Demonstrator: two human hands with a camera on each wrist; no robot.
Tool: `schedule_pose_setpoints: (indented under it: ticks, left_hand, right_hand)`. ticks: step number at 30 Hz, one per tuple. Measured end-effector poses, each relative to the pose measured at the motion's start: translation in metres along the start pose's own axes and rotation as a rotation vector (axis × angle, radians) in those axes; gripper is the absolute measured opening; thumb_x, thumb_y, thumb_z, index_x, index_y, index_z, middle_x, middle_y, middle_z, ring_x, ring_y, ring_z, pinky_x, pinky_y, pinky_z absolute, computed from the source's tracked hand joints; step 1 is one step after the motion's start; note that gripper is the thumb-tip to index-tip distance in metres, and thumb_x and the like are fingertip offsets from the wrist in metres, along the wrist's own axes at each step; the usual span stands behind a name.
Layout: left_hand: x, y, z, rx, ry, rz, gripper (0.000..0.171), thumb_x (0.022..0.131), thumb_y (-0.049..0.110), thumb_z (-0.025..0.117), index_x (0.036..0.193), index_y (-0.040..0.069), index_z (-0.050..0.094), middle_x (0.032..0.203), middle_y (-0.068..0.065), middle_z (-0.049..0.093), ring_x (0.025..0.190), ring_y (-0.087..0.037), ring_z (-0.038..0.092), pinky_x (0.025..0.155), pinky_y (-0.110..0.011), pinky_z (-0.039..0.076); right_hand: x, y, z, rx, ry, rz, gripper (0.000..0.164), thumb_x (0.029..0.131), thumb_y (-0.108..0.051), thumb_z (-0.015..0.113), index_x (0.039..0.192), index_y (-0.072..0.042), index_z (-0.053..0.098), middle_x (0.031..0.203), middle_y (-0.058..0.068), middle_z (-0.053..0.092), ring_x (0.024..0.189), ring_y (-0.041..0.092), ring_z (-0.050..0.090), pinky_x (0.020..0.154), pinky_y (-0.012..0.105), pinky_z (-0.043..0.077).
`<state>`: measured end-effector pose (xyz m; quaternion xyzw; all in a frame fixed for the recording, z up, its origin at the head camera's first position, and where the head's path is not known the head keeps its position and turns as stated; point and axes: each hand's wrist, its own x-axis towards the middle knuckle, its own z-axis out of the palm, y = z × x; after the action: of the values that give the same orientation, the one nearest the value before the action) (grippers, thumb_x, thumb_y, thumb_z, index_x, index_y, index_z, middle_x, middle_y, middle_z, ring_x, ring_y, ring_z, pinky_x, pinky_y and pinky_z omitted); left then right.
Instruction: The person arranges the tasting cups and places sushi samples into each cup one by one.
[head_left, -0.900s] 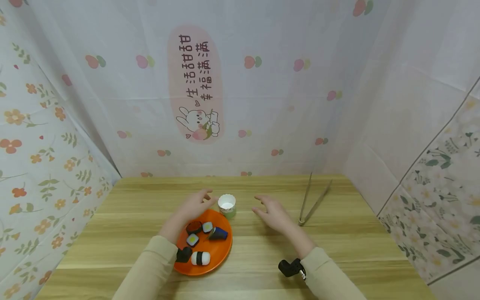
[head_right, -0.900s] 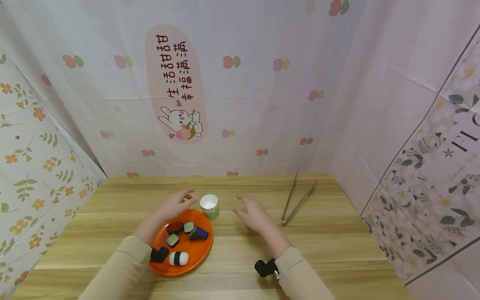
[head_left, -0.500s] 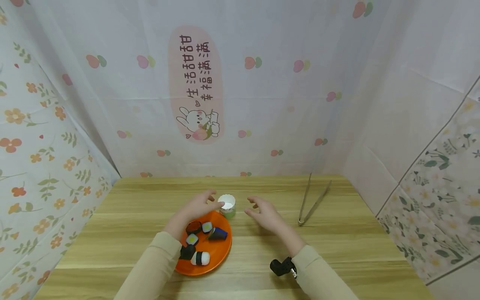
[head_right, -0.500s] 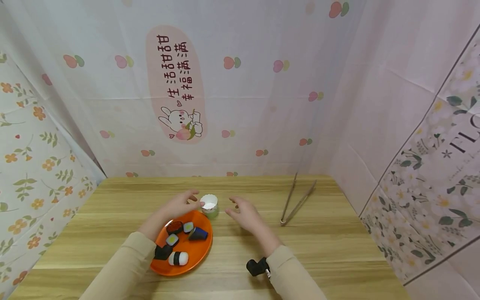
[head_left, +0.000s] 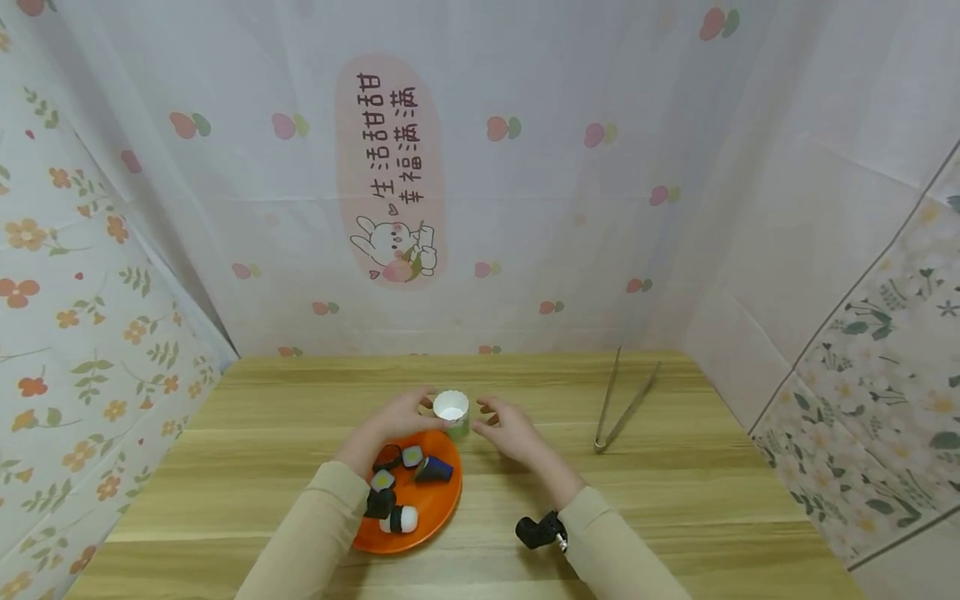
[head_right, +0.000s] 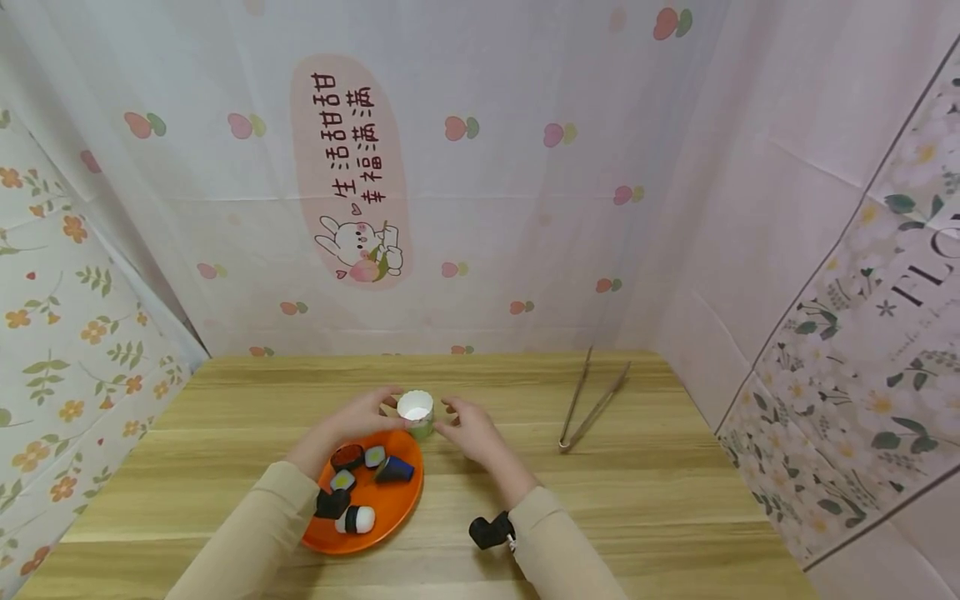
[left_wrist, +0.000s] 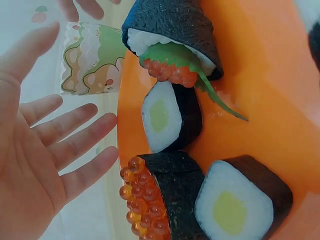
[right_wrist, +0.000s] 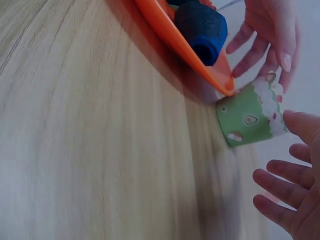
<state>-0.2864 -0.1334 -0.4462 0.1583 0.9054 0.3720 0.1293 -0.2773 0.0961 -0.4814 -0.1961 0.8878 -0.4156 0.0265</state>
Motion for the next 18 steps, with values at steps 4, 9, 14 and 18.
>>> schedule_pose_setpoints:
  ticks: [4,9,14,18]
  left_hand:
    - [0.001,0.001,0.0,-0.012,-0.005,0.022,0.072,0.083,0.034,0.075,0.141,0.003,0.044,0.117,-0.013,0.058,0.104,-0.028,0.056,0.088,-0.05,0.047]
    - [0.005,0.001,0.004,-0.04,-0.012,0.063,0.06,0.084,0.02,0.075,0.135,0.003,0.05,0.109,-0.011,0.059,0.096,-0.024,0.056,0.085,-0.046,0.047]
    - [0.009,-0.001,0.008,-0.065,-0.011,0.083,0.059,0.081,0.011,0.076,0.133,0.0,0.05,0.108,-0.011,0.061,0.096,-0.024,0.057,0.085,-0.045,0.048]
    - [0.013,-0.004,0.011,-0.057,0.009,0.094,0.059,0.078,0.007,0.078,0.13,-0.001,0.052,0.109,-0.009,0.062,0.097,-0.025,0.058,0.085,-0.044,0.049]
  right_hand:
    - [0.003,-0.001,0.007,0.03,-0.003,0.0,0.047,0.093,-0.021,0.065,0.133,0.001,0.052,0.119,0.019,0.059,0.097,0.028,0.061,0.078,0.04,0.053]
    - [0.004,0.001,0.014,0.059,-0.002,0.006,0.046,0.092,-0.019,0.065,0.133,0.0,0.052,0.118,0.017,0.06,0.096,0.027,0.061,0.078,0.039,0.053]
    - [0.005,0.001,0.021,0.089,0.008,-0.006,0.047,0.091,-0.016,0.067,0.132,0.002,0.052,0.113,0.018,0.062,0.094,0.028,0.062,0.078,0.039,0.054]
    - [0.007,0.001,0.025,0.102,0.027,-0.012,0.047,0.09,-0.016,0.068,0.131,0.003,0.052,0.109,0.018,0.063,0.092,0.028,0.063,0.078,0.038,0.054]
